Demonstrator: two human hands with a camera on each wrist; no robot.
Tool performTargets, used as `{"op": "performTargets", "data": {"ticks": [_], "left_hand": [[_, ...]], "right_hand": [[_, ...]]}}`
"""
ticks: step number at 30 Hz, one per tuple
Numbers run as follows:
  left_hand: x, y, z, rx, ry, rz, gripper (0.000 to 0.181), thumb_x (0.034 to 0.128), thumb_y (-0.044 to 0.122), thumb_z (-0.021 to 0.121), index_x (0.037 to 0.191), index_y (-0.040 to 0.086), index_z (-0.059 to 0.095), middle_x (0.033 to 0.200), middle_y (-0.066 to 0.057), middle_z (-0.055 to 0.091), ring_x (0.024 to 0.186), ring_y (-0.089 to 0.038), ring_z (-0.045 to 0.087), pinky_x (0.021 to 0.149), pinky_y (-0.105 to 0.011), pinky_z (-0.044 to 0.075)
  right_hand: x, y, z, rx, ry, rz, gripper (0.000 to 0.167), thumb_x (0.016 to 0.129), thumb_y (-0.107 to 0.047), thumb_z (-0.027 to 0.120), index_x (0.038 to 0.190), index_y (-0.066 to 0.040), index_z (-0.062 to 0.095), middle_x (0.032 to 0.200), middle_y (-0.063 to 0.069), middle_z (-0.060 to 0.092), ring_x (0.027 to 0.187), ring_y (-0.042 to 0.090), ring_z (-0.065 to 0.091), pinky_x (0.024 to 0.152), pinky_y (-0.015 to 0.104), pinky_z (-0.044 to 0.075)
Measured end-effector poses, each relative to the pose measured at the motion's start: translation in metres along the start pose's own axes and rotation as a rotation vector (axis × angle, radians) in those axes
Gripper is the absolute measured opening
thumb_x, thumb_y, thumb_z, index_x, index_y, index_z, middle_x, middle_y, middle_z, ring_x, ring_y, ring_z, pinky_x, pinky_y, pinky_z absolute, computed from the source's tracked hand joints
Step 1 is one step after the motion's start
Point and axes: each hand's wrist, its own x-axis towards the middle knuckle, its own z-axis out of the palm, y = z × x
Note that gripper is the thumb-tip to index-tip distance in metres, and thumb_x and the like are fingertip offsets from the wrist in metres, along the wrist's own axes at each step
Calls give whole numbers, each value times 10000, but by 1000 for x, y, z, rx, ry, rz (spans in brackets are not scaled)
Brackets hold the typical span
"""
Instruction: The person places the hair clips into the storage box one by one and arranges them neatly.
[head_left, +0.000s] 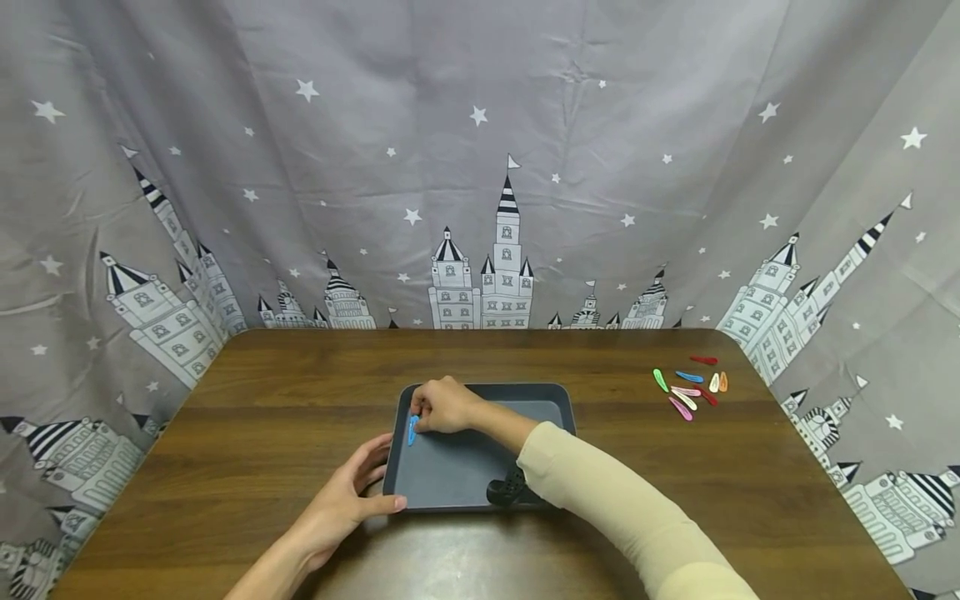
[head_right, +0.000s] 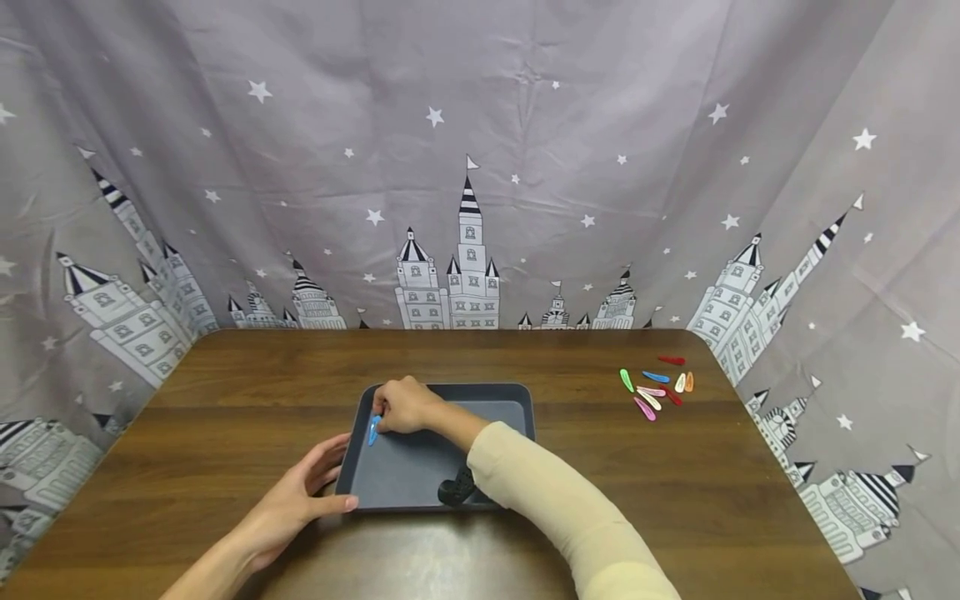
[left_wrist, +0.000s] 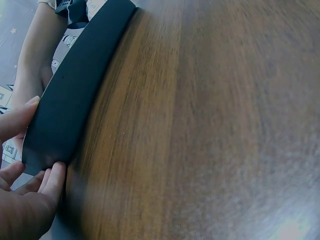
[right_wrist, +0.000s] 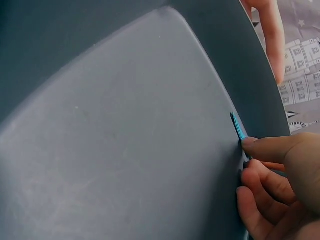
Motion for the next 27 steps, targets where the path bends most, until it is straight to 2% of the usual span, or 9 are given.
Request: {"op": "performTargets", "data": {"ticks": [9, 20, 27], "left_hand": [[0, 0, 2, 7, 22, -8, 898, 880, 43, 817, 1604, 118, 292, 1632, -218, 289, 1460, -442, 291, 1041, -490, 449], [1, 1, 4, 14, 37, -6, 900, 862, 38, 831, 1596, 119, 317, 1640, -201, 289, 1458, -428, 302, 1051, -488, 435], [1, 1, 3, 5, 43, 5, 906, 854, 23, 833, 1594, 111, 318, 1637, -200, 295, 1455, -423, 310, 1035, -445, 445]], "right_hand": [[-11, 6, -14, 38, -56, -19, 188, 941, -149, 784, 1094, -61, 719, 765, -75, 647, 632, 56, 594, 608, 206, 469], [-31, 17, -40, 42, -92, -130, 220, 945, -103, 765, 1142, -19, 717, 790, -71, 668, 690, 56, 613, 672, 232, 489], [-45, 28, -55, 31, -101, -120, 231, 939, -113, 777, 1140, -17, 715, 804, -83, 678, 737, 53, 619, 744, 254, 502]]}}
